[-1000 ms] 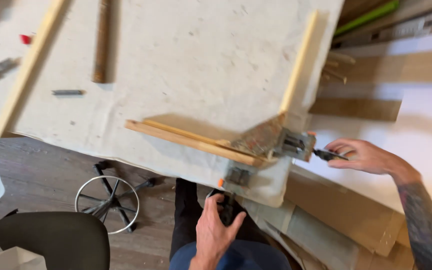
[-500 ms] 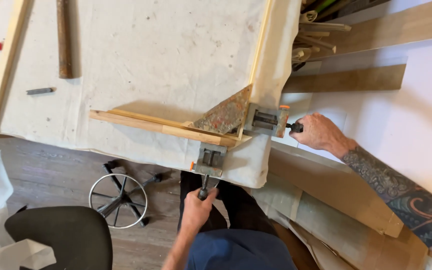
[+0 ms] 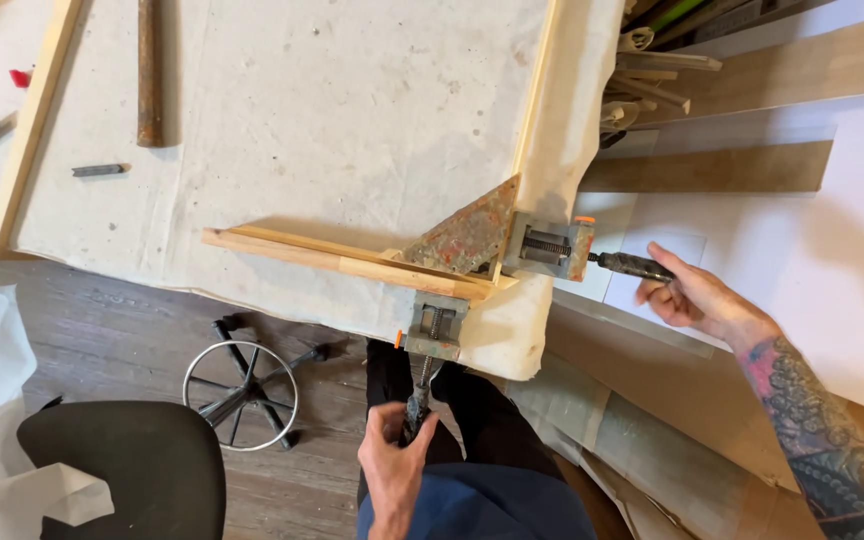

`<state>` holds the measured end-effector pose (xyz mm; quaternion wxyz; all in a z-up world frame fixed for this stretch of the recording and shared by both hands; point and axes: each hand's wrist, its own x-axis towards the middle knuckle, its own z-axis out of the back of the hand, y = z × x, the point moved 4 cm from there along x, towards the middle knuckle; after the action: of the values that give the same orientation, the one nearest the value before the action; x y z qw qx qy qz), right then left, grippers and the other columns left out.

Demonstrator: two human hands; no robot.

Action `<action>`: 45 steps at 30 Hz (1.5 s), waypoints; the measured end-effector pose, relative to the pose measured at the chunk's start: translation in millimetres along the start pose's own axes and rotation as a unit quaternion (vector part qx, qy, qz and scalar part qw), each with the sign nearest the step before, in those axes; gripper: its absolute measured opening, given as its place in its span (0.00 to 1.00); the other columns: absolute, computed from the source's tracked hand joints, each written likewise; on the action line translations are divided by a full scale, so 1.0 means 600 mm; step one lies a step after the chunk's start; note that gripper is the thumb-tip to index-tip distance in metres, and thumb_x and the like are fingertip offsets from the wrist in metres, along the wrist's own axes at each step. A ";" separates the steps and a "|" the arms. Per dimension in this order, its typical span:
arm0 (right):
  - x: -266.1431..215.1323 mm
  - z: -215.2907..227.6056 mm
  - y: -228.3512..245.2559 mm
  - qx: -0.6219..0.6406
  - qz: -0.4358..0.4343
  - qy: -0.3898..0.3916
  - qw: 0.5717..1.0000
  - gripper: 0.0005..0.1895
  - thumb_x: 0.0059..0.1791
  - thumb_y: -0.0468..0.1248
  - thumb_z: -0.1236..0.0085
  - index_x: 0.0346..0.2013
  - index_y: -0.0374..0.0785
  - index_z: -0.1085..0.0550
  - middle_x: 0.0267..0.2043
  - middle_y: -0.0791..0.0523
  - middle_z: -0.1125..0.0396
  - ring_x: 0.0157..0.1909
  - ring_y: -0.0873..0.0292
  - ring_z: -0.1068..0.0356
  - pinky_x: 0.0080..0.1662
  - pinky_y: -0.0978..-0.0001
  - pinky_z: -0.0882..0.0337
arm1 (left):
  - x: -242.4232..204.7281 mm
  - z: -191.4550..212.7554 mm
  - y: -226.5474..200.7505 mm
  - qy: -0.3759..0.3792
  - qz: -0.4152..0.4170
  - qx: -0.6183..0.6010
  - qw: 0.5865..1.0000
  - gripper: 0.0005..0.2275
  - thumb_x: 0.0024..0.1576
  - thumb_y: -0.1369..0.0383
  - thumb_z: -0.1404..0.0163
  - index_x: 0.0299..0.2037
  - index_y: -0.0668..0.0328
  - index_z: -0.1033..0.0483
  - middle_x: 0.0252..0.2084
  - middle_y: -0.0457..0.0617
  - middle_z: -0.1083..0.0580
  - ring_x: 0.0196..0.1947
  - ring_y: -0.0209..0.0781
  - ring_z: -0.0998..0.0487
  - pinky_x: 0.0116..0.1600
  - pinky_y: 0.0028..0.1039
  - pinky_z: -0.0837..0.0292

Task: The person applies wood glue to mitered ends of thin wooden strips, aligns them at right angles using a speed square, and secures the joints with clamps. They then hammer nails into the joints for reinforcement and repeat the process to assemble a rectangular frame.

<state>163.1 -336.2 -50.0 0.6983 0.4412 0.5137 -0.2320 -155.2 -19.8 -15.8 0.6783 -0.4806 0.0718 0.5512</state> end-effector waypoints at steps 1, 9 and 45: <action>0.008 0.003 0.002 -0.001 0.002 0.000 1.000 0.42 0.52 0.66 0.60 0.25 0.25 0.27 0.10 0.54 0.50 0.12 0.63 0.58 0.19 0.73 0.58 | 0.007 -0.011 0.006 -0.001 -0.001 -0.001 1.000 0.15 0.40 0.61 0.33 0.34 0.51 0.24 0.31 0.42 0.21 0.32 0.35 0.23 0.43 0.25 0.27; 0.020 0.020 -0.029 0.131 0.112 0.006 0.985 0.18 0.50 0.43 0.45 0.43 0.28 0.28 0.36 0.47 0.33 0.34 0.55 0.33 0.38 0.74 0.30 | 0.025 -0.056 0.075 0.180 0.178 -0.449 0.857 0.24 0.61 0.56 0.58 0.41 0.81 0.25 0.20 0.54 0.32 0.19 0.38 0.34 0.23 0.24 0.40; -0.165 -0.062 0.035 -0.215 0.482 -0.343 0.777 0.17 0.49 0.36 0.42 0.51 0.33 0.30 0.58 0.46 0.40 0.59 0.50 0.37 0.59 0.59 0.33 | 0.151 -0.079 -0.360 0.092 -0.531 0.206 0.817 0.34 0.50 0.51 0.42 0.64 0.56 0.40 0.55 0.55 0.28 0.52 0.48 0.25 0.51 0.43 0.27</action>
<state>124.1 -306.4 46.3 0.9255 0.3608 -0.0035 0.1155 76.5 21.9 26.1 0.9390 -0.3420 -0.0210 0.0306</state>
